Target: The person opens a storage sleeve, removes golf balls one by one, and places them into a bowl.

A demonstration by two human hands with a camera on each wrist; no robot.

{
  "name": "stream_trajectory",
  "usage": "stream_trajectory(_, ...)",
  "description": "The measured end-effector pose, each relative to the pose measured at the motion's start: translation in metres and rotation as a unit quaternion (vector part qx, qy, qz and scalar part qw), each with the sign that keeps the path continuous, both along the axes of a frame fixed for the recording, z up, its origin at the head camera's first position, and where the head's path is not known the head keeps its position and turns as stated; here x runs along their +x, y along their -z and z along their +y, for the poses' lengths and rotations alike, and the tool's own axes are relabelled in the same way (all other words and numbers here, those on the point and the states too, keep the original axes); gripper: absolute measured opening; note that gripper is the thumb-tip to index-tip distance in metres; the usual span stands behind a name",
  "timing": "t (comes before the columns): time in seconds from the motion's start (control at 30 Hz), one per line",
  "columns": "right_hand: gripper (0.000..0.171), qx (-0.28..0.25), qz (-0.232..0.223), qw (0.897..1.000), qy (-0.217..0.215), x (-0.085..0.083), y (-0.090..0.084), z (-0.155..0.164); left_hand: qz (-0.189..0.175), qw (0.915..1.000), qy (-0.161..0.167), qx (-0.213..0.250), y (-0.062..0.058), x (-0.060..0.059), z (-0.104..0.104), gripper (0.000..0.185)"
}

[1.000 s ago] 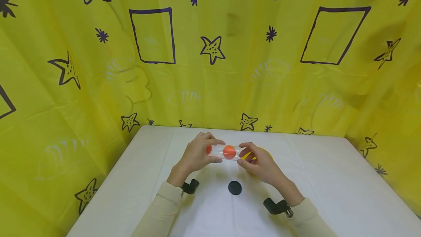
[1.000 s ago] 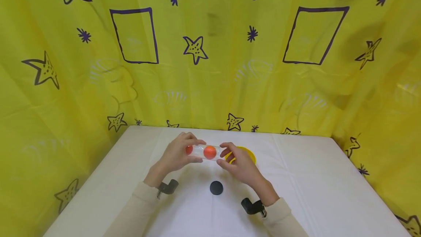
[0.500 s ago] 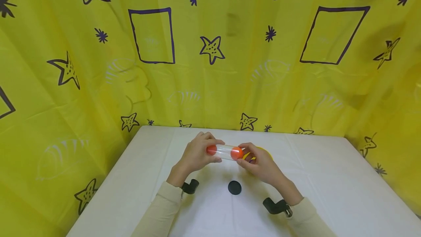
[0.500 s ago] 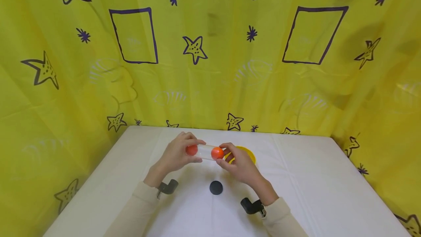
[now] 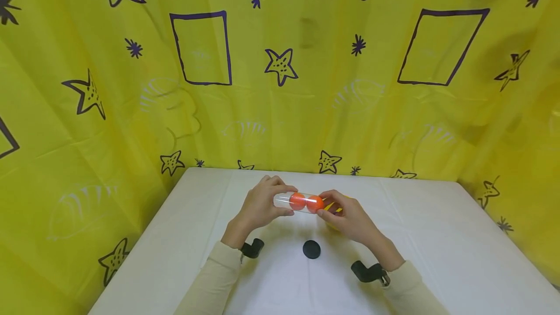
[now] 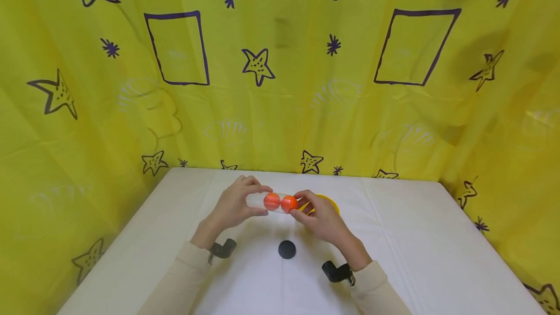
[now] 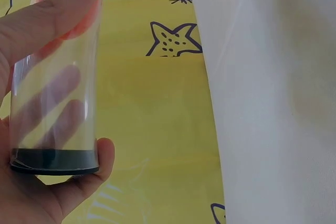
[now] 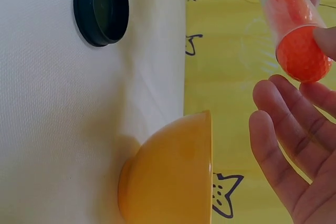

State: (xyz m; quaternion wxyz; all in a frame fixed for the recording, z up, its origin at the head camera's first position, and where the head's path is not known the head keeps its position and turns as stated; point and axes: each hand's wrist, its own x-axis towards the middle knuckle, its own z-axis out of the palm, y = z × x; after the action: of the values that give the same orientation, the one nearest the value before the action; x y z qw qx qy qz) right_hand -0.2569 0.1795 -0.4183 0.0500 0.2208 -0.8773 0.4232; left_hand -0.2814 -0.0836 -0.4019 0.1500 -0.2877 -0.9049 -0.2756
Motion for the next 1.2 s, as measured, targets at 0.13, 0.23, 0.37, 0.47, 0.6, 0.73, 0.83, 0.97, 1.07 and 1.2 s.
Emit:
stream_trajectory(0.13,0.037,0.004,-0.016,1.000,0.000,-0.0008,-0.0002,0.0023,0.000,1.0000,-0.004,-0.006,-0.0009,0.0008,0.0001,0.048)
stream_trajectory(0.23,0.039,0.006,-0.023,1.000,-0.002,-0.0014,-0.0005,0.0034,-0.001,1.0000,-0.004,-0.006,-0.0007,0.0006,0.0001,0.048)
stream_trajectory(0.37,0.039,0.011,-0.018,1.000,-0.007,-0.0023,-0.0004,0.0037,-0.001,1.0000,-0.006,-0.008,0.0000,-0.0005,-0.0007,0.048)
stream_trajectory(0.47,0.039,0.013,-0.016,1.000,-0.009,-0.0029,-0.0002,0.0036,-0.001,1.0000,-0.006,-0.007,0.0001,-0.0011,-0.0015,0.048)
stream_trajectory(0.6,0.039,0.012,-0.017,1.000,-0.006,-0.0023,-0.0003,0.0037,-0.005,1.0000,-0.001,0.001,-0.0003,-0.0014,-0.0024,0.049)
stream_trajectory(0.73,0.040,0.015,-0.013,1.000,-0.001,-0.0009,-0.0006,0.0043,-0.005,1.0000,0.004,0.004,-0.0004,-0.0015,-0.0030,0.050)
stream_trajectory(0.83,0.040,0.013,-0.011,1.000,0.001,-0.0006,-0.0009,0.0044,-0.001,1.0000,0.005,0.006,0.0000,-0.0018,-0.0034,0.050)
stream_trajectory(0.97,0.038,0.004,-0.012,1.000,0.002,-0.0006,-0.0016,0.0043,-0.003,1.0000,0.003,0.008,0.0004,-0.0020,-0.0034,0.050)
stream_trajectory(1.07,0.038,0.005,-0.012,1.000,0.005,-0.0011,-0.0013,0.0041,-0.006,0.9999,-0.002,0.010,0.0005,-0.0014,-0.0033,0.048)
stream_trajectory(1.2,0.037,0.010,-0.007,1.000,0.015,-0.0010,-0.0011,0.0042,-0.003,0.9999,-0.007,0.009,0.0009,-0.0018,-0.0033,0.048)
